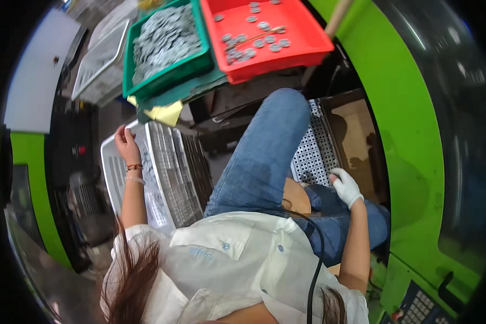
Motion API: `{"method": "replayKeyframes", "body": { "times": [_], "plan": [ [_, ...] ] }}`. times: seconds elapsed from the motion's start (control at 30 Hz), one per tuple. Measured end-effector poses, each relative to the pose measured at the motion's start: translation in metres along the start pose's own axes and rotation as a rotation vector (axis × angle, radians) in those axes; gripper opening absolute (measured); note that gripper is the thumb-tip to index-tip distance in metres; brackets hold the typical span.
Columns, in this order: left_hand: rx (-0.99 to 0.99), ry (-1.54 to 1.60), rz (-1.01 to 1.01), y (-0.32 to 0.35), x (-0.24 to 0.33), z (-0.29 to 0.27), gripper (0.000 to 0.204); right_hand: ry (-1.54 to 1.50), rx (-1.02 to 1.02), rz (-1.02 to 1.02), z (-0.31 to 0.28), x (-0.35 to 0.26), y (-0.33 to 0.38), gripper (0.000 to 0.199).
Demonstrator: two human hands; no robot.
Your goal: Operating an injection molding machine to manufacture and finish small circular metal or plastic components.
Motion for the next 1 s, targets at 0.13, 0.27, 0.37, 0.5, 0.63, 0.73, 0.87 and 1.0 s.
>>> {"method": "replayKeyframes", "body": {
  "times": [0.13,0.27,0.37,0.5,0.63,0.73,0.87,1.0],
  "plan": [
    [-0.344,0.156,0.405,0.020,0.172,0.121,0.019,0.210,-0.100,0.186,0.021,0.024,-0.024,0.041],
    [-0.737,0.032,0.847,0.058,0.266,0.240,0.019,0.125,-0.092,0.205,0.021,0.036,-0.035,0.036],
    [-1.045,-0.245,0.902,0.077,0.277,0.313,0.023,0.028,-0.003,0.212,0.008,0.041,-0.032,0.037],
    [-1.312,-0.412,0.626,0.088,0.248,0.403,0.033,0.192,-0.031,0.326,-0.002,0.045,-0.024,0.039],
    [-1.230,-0.413,0.997,0.096,0.222,0.453,0.041,0.120,-0.038,0.332,-0.002,0.041,-0.021,0.037],
    [-1.154,-0.359,1.276,0.101,0.218,0.470,0.042,0.106,-0.020,0.343,-0.004,0.042,-0.020,0.036],
    [-1.255,-0.505,1.177,0.094,0.219,0.465,0.035,0.078,-0.013,0.358,-0.006,0.047,-0.017,0.037],
    [-1.403,-0.651,1.017,0.075,0.219,0.436,0.033,0.073,-0.041,0.344,-0.003,0.053,-0.013,0.039]
  ]
}}
Point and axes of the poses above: each hand's wrist, its own y-axis away from the middle knuckle, its own z-axis out of the palm, x = y × z, the point moved 3 cm from there along -y, towards the middle knuckle, and after that the axes turned 9 degrees about x, right-handed, at the moved point
